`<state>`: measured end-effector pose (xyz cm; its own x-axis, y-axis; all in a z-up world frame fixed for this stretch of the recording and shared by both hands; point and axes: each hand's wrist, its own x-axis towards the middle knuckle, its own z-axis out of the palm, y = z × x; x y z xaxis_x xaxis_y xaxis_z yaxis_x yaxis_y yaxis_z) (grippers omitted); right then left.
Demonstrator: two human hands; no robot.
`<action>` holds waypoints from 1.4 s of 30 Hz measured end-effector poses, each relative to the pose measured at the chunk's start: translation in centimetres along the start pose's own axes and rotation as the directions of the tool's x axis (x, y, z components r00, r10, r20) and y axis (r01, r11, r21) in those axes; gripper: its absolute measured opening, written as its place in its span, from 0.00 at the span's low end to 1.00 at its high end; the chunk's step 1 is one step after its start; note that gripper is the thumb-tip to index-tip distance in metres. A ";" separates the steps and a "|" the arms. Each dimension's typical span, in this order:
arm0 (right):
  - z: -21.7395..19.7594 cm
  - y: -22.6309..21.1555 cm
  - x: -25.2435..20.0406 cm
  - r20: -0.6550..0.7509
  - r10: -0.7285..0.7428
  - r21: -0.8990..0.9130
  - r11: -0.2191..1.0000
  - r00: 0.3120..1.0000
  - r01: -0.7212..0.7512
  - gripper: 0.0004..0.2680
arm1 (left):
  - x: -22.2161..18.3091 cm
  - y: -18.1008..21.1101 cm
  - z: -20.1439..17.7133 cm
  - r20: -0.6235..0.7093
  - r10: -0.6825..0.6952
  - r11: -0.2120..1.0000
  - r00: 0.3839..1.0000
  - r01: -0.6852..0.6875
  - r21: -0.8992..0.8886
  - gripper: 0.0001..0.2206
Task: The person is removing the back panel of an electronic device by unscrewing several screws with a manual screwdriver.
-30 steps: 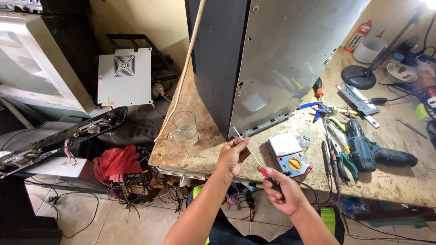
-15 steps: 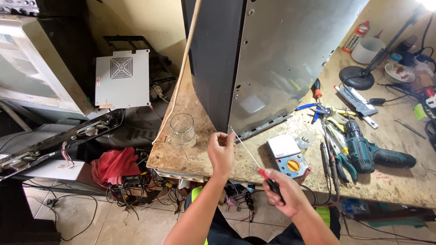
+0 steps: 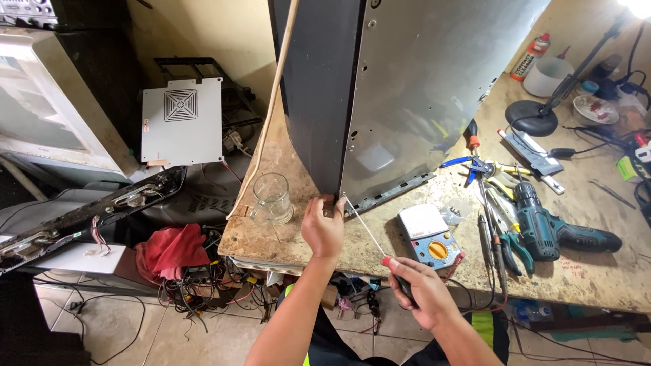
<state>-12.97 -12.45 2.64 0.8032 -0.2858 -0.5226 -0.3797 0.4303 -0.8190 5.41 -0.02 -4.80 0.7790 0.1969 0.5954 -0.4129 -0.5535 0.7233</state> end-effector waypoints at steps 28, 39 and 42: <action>-10.6 -4.0 -3.0 -0.038 -0.113 -0.673 0.738 0.993 0.058 0.16 | -0.4 3.2 1.1 -0.016 0.000 1.000 1.000 0.001 0.030 0.12; -25.8 -4.8 0.6 -0.173 -0.554 -0.829 0.528 0.814 0.183 0.12 | -4.3 11.4 3.1 -0.025 0.193 0.981 0.981 -0.193 -0.005 0.19; -26.8 -5.7 0.7 -0.109 -0.666 -0.927 0.336 0.738 0.166 0.12 | -5.6 13.1 5.3 0.368 0.255 0.967 0.894 -0.238 -0.092 0.15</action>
<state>-22.49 -38.07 0.61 0.7955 -0.5911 0.1335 -0.4201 -0.6966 -0.5816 -1.84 -12.62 -0.48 0.7648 -0.2627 0.5883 -0.6281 -0.5075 0.5899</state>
